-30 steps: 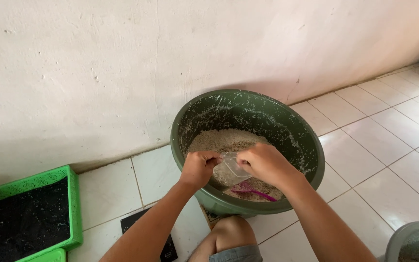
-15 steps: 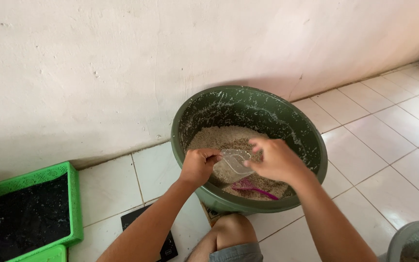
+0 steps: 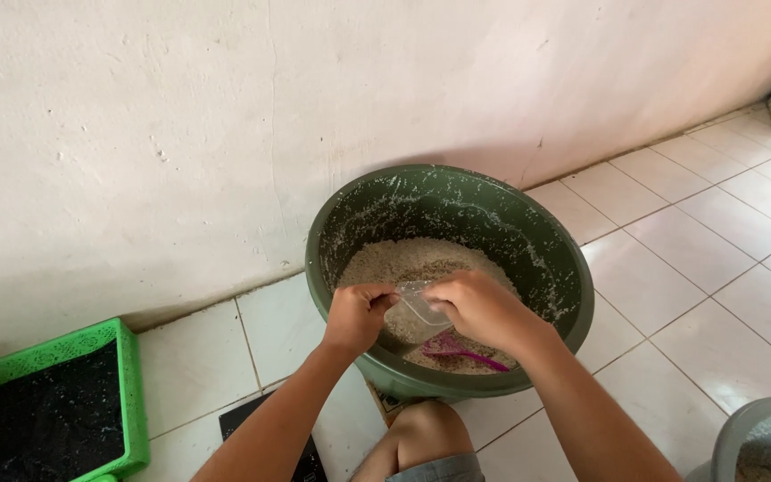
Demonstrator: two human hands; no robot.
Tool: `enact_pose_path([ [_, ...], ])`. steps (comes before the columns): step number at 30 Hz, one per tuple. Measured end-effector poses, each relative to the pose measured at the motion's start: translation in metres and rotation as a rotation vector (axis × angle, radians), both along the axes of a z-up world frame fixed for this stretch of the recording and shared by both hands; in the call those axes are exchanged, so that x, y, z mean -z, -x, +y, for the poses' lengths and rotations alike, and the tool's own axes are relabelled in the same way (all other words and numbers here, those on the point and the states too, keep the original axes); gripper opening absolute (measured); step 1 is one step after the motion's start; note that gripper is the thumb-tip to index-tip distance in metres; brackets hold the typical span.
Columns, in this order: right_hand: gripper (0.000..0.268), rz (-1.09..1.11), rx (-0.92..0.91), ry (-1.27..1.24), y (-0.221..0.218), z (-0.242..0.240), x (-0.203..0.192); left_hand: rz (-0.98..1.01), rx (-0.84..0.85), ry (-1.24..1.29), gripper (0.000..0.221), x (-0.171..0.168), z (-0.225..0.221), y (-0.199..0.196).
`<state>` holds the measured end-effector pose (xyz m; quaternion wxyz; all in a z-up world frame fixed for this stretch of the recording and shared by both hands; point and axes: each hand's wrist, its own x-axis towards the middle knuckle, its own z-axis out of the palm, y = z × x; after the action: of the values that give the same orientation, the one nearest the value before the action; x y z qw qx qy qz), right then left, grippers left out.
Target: Manually scooping granular material into small plastic bags and weighing them on a digital scale.
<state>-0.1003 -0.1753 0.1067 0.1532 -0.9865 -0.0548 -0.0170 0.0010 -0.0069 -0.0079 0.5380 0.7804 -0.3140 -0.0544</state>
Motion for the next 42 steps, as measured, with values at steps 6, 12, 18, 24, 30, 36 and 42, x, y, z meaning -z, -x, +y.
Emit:
enact_pose_path([
  [6,0.024,-0.267,0.041,-0.179,-0.008,-0.031,0.035,0.02,-0.043,0.033,0.018,0.01,0.002,-0.001],
  [12,0.037,-0.34,0.177,-0.648,0.01,-0.059,0.109,0.087,-0.1,0.072,0.018,0.025,0.003,-0.01],
  [18,0.011,-0.663,0.226,-0.523,-0.011,-0.032,0.091,-0.037,-0.154,0.224,0.013,-0.033,0.012,-0.011],
  [24,0.01,-0.9,0.013,-0.476,-0.026,0.03,0.001,-0.293,-0.199,0.289,0.014,-0.125,0.079,0.002],
  [30,0.013,-0.827,-0.212,-0.47,-0.042,0.106,-0.003,-0.432,-0.411,0.125,0.009,-0.125,0.179,0.031],
  [36,0.009,-0.501,-0.294,-0.557,-0.047,0.162,0.127,-0.219,-0.558,-0.02,0.008,0.009,0.239,0.068],
  [42,0.014,-0.337,-0.289,-0.6,-0.036,0.175,0.236,0.078,-0.652,-0.013,0.01,0.115,0.246,0.088],
])
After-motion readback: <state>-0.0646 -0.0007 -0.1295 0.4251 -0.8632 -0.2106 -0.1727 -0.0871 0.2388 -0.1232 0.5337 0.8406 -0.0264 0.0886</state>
